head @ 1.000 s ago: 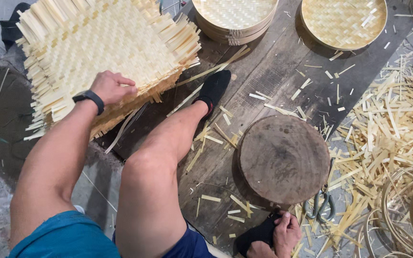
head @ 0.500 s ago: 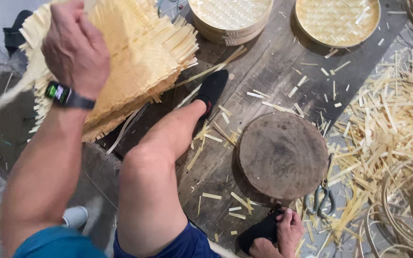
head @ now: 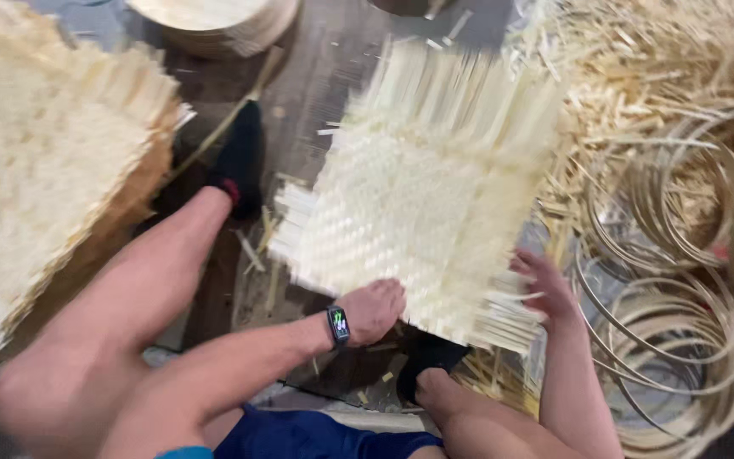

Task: The person constructs a bamboo tray by placing a woven square over a wooden mold, fitting a circular bamboo rim around it, and then using shears to trim the excess bamboo strips from around the rim.

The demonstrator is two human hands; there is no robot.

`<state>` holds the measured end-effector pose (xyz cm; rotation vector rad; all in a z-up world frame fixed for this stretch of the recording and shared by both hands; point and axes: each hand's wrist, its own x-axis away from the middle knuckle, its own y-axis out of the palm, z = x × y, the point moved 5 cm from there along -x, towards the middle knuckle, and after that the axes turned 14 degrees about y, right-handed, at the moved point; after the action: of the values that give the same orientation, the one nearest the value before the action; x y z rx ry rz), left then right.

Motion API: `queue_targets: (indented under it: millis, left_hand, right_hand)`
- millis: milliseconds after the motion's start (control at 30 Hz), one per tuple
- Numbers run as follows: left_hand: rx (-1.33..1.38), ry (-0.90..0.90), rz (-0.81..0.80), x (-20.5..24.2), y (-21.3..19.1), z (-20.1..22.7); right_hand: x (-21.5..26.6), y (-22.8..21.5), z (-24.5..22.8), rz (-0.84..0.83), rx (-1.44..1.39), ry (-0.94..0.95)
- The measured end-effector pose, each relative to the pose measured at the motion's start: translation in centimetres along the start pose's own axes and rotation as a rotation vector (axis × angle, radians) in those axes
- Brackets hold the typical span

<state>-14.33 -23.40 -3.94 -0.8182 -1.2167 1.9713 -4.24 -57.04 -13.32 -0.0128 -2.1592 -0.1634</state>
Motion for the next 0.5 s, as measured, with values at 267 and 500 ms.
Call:
queue_targets:
  millis: [267, 500]
  left_hand:
    - [0.388, -0.861, 0.051, 2.4, -0.1, -15.8]
    - [0.964, -1.246, 0.261, 6.9, 0.9, -28.6]
  right_hand:
    - [-0.7, 3.6, -5.0, 0.245, 0.745, -0.026]
    - [-2.8, 5.7, -1.5, 0.070, 0.133, -0.002]
